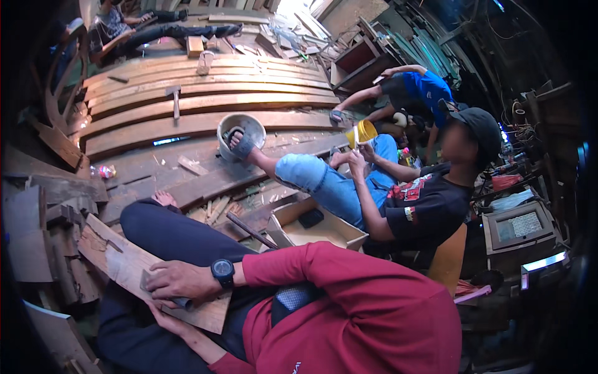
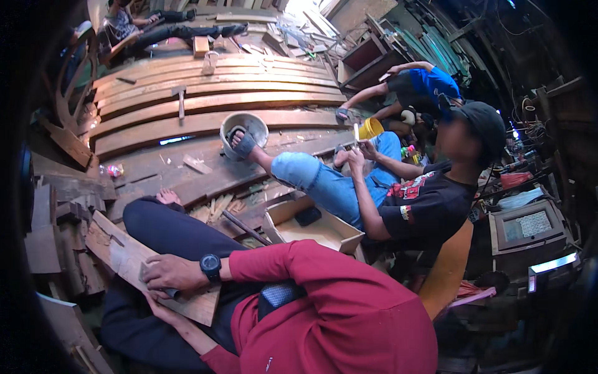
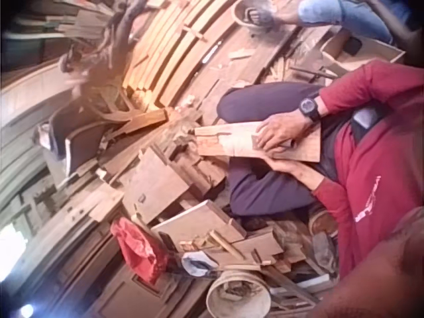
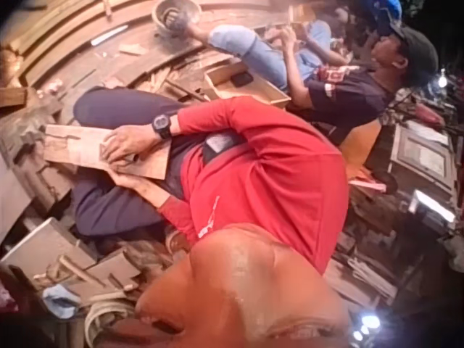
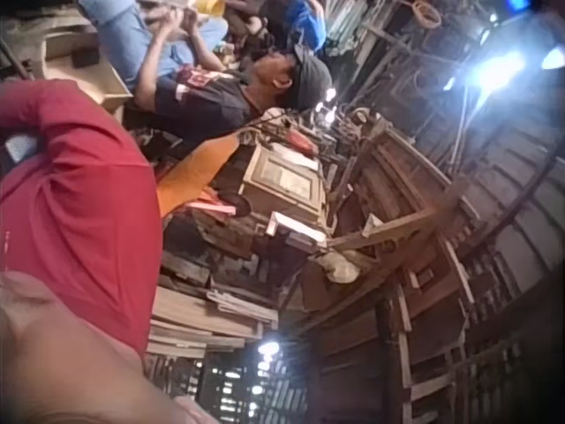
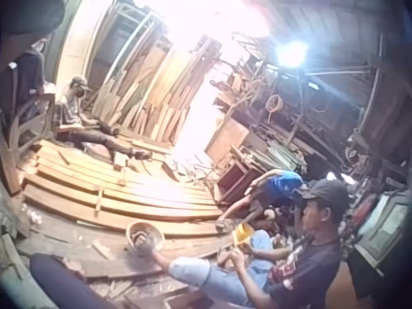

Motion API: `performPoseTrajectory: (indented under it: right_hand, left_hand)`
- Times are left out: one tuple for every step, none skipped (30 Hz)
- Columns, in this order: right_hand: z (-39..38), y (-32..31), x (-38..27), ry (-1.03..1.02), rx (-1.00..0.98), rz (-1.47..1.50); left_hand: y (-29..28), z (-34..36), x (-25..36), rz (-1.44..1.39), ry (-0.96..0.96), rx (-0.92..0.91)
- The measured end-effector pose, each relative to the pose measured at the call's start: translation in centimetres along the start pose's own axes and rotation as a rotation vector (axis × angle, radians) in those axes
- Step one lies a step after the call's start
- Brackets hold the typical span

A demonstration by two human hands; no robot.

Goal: The person points along a marked wooden plank held on their lap, picks up a chisel blade, and uses it to scrape and carve into the surface of the wood.

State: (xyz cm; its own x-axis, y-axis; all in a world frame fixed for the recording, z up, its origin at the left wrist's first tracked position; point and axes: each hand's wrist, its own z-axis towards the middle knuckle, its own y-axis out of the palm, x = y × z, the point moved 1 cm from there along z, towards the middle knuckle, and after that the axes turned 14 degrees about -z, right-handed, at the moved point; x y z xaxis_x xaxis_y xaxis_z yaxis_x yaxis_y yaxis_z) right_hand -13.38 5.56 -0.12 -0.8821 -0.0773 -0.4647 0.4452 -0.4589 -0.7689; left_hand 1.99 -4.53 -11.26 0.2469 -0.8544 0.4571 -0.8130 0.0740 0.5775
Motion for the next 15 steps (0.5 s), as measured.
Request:
performPoseTrajectory:
  right_hand:
    - [-0.3,0.8,0.3,0.018,-0.043,-0.010]
    - [-0.1,1.6,0.4,0.034,-0.046,0.007]
    - [0.4,2.1,0.4,0.019,-0.011,-0.026]
    - [0.9,2.1,0.5,0.001,0.024,-0.063]
    - [1.0,1.9,0.6,-0.033,-0.008,-0.022]
    - [0.7,1.9,0.8,-0.024,-0.010,-0.014]
    - [0.3,1.9,0.9,-0.021,-0.008,0.028]
    - [0.0,1.9,1.0,-0.019,-0.006,0.069]
    - [0.1,1.8,1.0,-0.013,-0.009,0.079]
    - [0.5,1.5,0.8,-0.009,0.005,0.009]
    - [0.7,1.3,0.7,-0.005,0.019,-0.061]
    - [0.6,1.1,0.7,0.005,0.023,-0.055]
    - [0.5,1.2,0.8,-0.006,0.009,-0.029]
    - [0.6,1.3,0.7,-0.018,-0.005,-0.003]
    - [0.5,1.6,0.7,-0.015,-0.003,0.007]
  left_hand:
    - [2.0,-1.1,0.5,-0.037,0.058,0.041]
    - [2.7,-1.7,0.8,-0.075,0.120,0.087]
    - [2.4,-1.6,1.0,-0.093,0.125,0.081]
    - [2.1,-1.4,1.2,-0.084,0.118,0.095]
    - [1.6,-1.4,1.3,-0.085,0.110,0.107]
    - [1.3,-1.1,1.4,-0.089,0.104,0.114]
    - [0.8,-0.4,1.3,-0.097,0.104,0.121]
    - [0.3,-0.3,1.3,-0.091,0.101,0.129]
    - [0.7,-0.4,1.1,-0.089,0.105,0.155]
    - [1.5,-0.9,1.1,-0.083,0.110,0.182]
    - [2.4,-1.4,1.2,-0.095,0.116,0.236]
    - [1.6,-1.1,1.2,-0.085,0.114,0.242]
    - [0.4,-0.4,1.1,-0.047,0.143,0.202]
    - [-0.9,0.1,1.2,-0.010,0.171,0.161]
    - [-0.5,0.0,1.3,-0.074,0.141,0.165]
